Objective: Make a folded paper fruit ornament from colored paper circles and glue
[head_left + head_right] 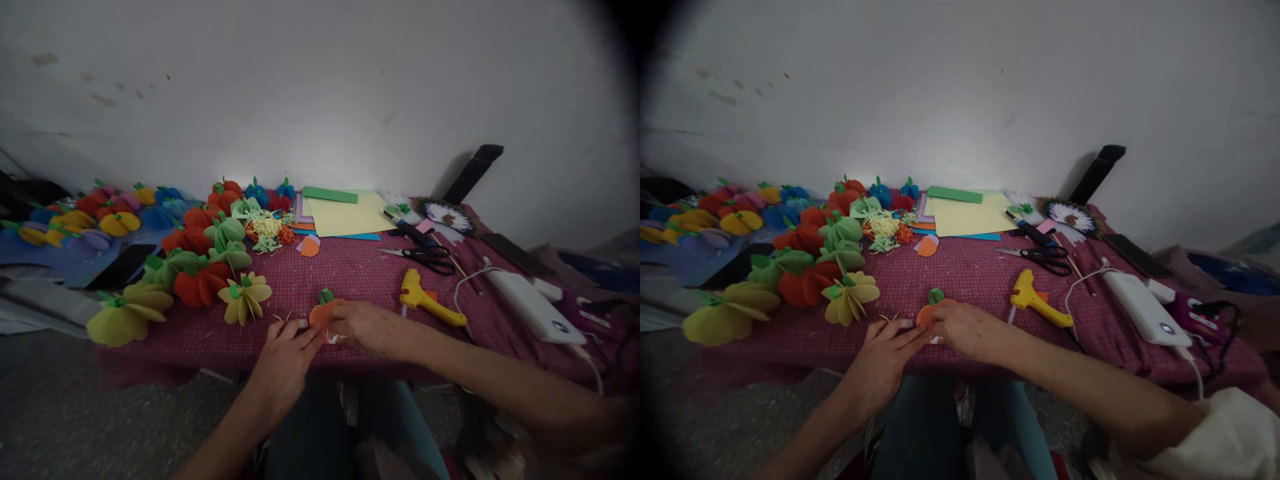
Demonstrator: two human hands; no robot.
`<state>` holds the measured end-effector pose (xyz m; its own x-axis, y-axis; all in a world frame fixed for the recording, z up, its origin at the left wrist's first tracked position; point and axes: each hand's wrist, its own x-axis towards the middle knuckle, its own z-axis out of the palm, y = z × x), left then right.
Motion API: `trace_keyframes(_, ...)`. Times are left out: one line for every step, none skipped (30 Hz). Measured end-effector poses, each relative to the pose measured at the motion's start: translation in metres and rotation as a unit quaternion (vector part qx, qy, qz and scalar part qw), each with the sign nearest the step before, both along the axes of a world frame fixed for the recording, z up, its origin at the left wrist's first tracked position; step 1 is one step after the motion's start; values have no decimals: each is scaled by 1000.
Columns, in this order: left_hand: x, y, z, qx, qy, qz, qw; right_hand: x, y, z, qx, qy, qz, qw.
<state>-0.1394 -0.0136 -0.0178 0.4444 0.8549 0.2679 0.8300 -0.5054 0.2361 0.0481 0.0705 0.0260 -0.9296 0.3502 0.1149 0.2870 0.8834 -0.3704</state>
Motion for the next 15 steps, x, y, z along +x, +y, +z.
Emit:
trace_keyframes(0,-1,0,-3,1,1,1000,2,2,5,3,-6,-4,1000)
trace_keyframes(0,-1,0,-7,2,-1,1000,3,6,10,11,-18,-21,1000)
trace_keyframes(-1,-2,0,-10,3,-4,1000,4,9,13,22,-25,-44,998)
trace_keyframes(-1,-2,0,-13,3,-8,1000,4,13,15,31,-25,-65,997)
trace_keyframes(-1,-2,0,-16,4,-11,1000,3,17,14,37,-24,-85,995)
trace_keyframes(-1,-3,1,-21,4,-13,1000,1,20,11,43,-20,-100,994)
trace_keyframes(-1,-3,1,-24,2,-13,1000,-2,22,7,47,-20,-108,993)
trace_keyframes(-1,-3,1,-26,1,-11,1000,-6,23,2,50,-27,-109,992)
trace_keyframes(-1,-2,2,-27,0,-9,1000,-10,23,-2,53,-40,-106,992)
trace_keyframes(-1,-2,2,-27,0,-9,1000,-14,23,-6,55,-57,-105,991)
trace_keyframes(-1,-2,1,-26,-1,-10,1000,-18,22,-9,56,-76,-104,990)
trace_keyframes(-1,-1,1,-24,0,-8,1000,-21,22,-11,56,-90,-104,989)
trace_keyframes(-2,-1,0,-24,2,-9,1000,-24,22,-11,54,-100,-107,988)
trace_keyframes(-2,-1,0,-27,4,-11,1000,-26,22,-11,51,-103,-109,987)
trace_keyframes(-2,-1,0,-31,6,-13,999,-28,21,-10,48,-102,-112,987)
